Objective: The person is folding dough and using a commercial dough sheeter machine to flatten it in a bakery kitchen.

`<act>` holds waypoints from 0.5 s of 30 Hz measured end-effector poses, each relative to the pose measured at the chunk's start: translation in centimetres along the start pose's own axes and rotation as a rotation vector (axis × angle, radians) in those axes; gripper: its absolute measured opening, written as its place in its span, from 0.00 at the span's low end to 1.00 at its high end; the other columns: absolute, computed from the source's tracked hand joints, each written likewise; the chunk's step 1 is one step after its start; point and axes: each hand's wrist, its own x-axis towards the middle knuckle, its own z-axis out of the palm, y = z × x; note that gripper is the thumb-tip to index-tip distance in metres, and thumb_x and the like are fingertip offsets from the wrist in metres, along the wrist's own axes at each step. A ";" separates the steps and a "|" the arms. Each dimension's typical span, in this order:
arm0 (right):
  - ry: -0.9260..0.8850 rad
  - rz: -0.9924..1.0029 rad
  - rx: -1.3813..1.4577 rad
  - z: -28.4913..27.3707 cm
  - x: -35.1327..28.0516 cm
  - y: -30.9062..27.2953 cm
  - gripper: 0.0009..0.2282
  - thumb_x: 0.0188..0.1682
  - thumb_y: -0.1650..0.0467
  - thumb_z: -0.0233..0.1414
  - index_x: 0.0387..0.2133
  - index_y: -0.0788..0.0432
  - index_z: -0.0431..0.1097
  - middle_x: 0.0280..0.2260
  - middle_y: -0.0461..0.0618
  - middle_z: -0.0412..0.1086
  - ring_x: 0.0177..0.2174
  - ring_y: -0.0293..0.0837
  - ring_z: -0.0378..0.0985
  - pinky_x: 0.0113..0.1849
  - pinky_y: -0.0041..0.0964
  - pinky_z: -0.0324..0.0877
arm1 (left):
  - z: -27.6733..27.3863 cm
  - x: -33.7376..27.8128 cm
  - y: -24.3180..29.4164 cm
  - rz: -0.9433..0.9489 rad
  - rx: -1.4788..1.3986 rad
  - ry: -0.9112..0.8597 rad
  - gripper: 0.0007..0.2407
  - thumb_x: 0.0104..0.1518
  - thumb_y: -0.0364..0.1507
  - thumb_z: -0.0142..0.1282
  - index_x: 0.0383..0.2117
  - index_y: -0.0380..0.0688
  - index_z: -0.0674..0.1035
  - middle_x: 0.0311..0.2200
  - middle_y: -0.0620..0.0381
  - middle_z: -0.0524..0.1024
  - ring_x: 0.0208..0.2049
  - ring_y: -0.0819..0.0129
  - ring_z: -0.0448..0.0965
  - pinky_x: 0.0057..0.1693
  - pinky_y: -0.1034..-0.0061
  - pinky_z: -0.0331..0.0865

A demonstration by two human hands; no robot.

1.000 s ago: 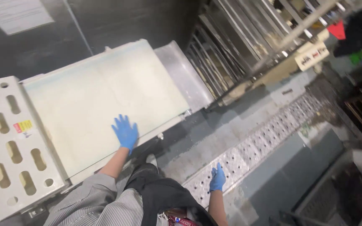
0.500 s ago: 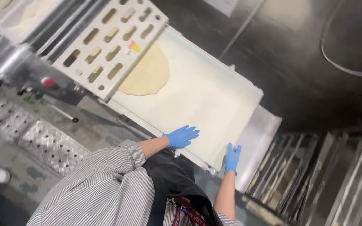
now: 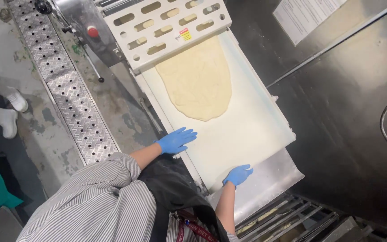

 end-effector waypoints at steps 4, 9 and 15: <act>-0.106 0.154 -0.027 -1.9 0.0 -2.6 0.31 0.61 0.54 0.34 0.64 0.71 0.54 0.58 0.76 0.63 0.54 0.69 0.70 0.54 0.55 0.66 | -1.5 -3.2 -2.3 -0.045 -0.008 0.081 0.27 0.60 0.33 0.51 0.67 0.45 0.62 0.70 0.50 0.56 0.72 0.54 0.51 0.73 0.56 0.43; -0.140 0.216 0.022 -3.7 -1.4 -7.1 0.38 0.55 0.49 0.40 0.65 0.70 0.51 0.59 0.73 0.62 0.54 0.65 0.71 0.54 0.51 0.68 | -5.3 -9.1 -10.5 -0.329 -0.002 0.352 0.17 0.55 0.31 0.55 0.50 0.41 0.77 0.56 0.46 0.76 0.56 0.48 0.75 0.63 0.58 0.67; -0.120 0.342 0.019 -2.3 0.2 -5.2 0.43 0.55 0.46 0.43 0.70 0.70 0.40 0.65 0.74 0.53 0.60 0.65 0.63 0.59 0.48 0.60 | -3.2 -19.1 -29.0 -1.174 0.196 0.788 0.18 0.59 0.37 0.55 0.49 0.36 0.81 0.43 0.37 0.79 0.45 0.41 0.79 0.52 0.52 0.70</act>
